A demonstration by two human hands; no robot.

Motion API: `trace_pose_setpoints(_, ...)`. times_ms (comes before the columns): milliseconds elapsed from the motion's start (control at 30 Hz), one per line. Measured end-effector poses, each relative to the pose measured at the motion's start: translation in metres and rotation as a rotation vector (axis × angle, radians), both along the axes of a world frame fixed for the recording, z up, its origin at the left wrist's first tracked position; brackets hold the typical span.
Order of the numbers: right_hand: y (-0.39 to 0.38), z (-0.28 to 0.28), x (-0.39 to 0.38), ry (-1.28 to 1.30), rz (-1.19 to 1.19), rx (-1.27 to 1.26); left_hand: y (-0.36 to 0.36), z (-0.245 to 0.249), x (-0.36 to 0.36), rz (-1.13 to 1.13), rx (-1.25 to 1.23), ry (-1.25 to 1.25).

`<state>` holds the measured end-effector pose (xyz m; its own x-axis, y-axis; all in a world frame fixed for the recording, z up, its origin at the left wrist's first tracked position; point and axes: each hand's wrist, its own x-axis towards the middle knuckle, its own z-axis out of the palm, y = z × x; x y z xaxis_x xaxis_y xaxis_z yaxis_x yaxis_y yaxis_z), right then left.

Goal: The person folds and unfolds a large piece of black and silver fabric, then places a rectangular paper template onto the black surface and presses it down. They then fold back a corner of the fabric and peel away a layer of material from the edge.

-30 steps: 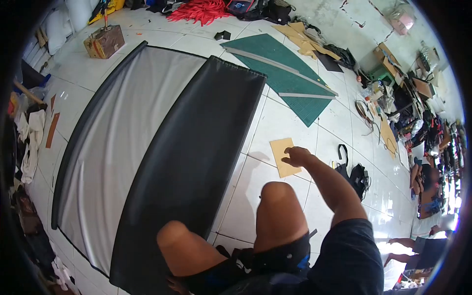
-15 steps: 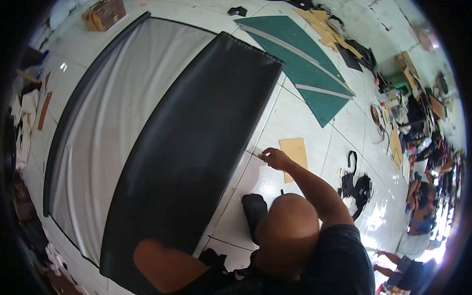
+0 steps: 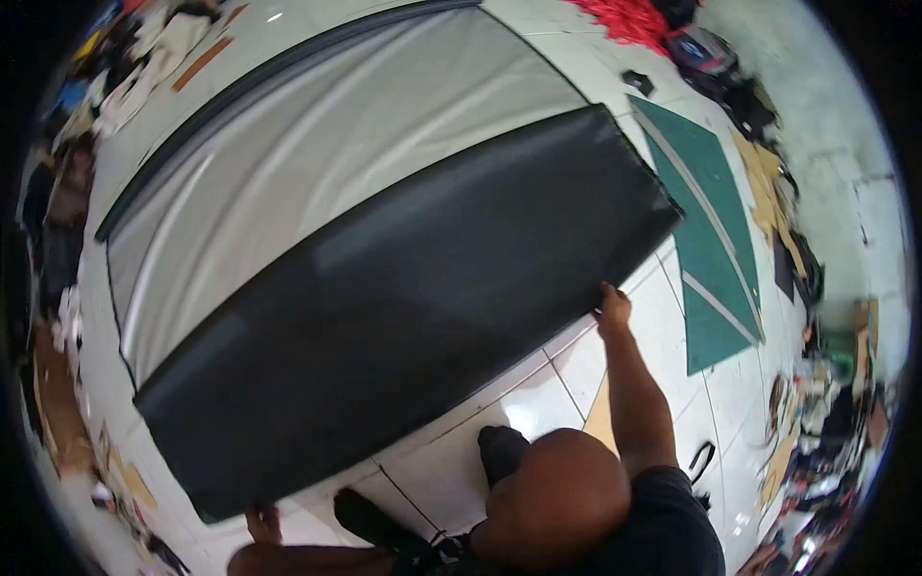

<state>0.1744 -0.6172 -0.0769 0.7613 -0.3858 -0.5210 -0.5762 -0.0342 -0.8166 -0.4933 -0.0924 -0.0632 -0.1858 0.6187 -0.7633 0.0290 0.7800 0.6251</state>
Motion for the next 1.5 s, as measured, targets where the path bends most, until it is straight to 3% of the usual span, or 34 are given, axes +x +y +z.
trace_pose_setpoints(33, -0.005, 0.003, 0.006, 0.021, 0.026, -0.021, 0.008, -0.024, -0.033, -0.223, 0.086, -0.272)
trace_pose_setpoints(100, -0.017, 0.007, 0.013, 0.01, 0.069, 0.022, 0.017, -0.063, -0.074, -0.583, 0.383, 0.106)
trace_pose_setpoints(167, -0.031, 0.003, 0.022, -0.047, 0.069, 0.128, 0.028, -0.062, -0.055, -0.092, 0.149, -0.306)
trace_pose_setpoints(267, -0.036, -0.004, 0.039, -0.033, 0.034, 0.187, 0.018, -0.019, 0.001, 0.247, 0.155, -0.126)
trace_pose_setpoints(333, -0.036, -0.008, 0.05, -0.057, 0.029, 0.064, 0.023, -0.029, -0.01, 0.221, 0.214, -0.153)
trace_pose_setpoints(467, -0.042, 0.013, 0.026, -0.073, 0.063, 0.043, 0.013, -0.014, -0.017, 0.288, 0.216, 0.005)
trace_pose_setpoints(567, -0.068, 0.005, -0.007, -0.012, 0.082, 0.112, 0.008, -0.04, -0.056, 0.297, 0.233, 0.025)
trace_pose_setpoints(767, -0.11, 0.003, -0.058, 0.035, 0.078, 0.027, -0.014, -0.02, -0.075, 0.336, 0.213, 0.066)
trace_pose_setpoints(900, -0.152, 0.011, -0.086, -0.056, 0.033, 0.122, -0.026, -0.003, -0.096, 0.309, 0.209, 0.101)
trace_pose_setpoints(1033, -0.176, 0.053, -0.065, -0.259, 0.04, 0.266, -0.015, 0.037, -0.126, 0.249, 0.285, 0.16)
trace_pose_setpoints(1067, -0.159, 0.086, -0.055, -0.251, 0.067, 0.292, -0.004, 0.053, -0.134, 0.222, 0.323, 0.175)
trace_pose_setpoints(1200, -0.101, 0.172, 0.033, -0.466, 0.225, 0.234, 0.085, 0.127, -0.129, 0.05, 0.563, 0.188)
trace_pose_setpoints(1233, -0.087, 0.185, 0.072, -0.539, 0.383, 0.225, 0.121, 0.142, -0.119, 0.002, 0.624, 0.146)
trace_pose_setpoints(1300, -0.039, 0.212, 0.144, -0.654, 0.58, -0.023, 0.215, 0.16, -0.081, -0.135, 0.701, -0.036)
trace_pose_setpoints(1367, 0.037, 0.235, 0.203, -0.904, 0.897, -1.081, 0.318, 0.172, -0.037, -0.287, 0.735, -0.259)
trace_pose_setpoints(1400, 0.085, 0.235, 0.22, -0.956, 0.954, -1.123, 0.368, 0.154, -0.016, -0.76, 1.063, 0.461)
trace_pose_setpoints(1467, 0.161, 0.215, 0.228, -0.828, 0.834, 0.156, 0.265, 0.229, 0.176, -0.085, 0.969, -0.309)
trace_pose_setpoints(1500, 0.193, 0.204, 0.201, -0.731, 0.844, 0.021, 0.264, 0.213, 0.194, -0.209, 0.915, -0.227)
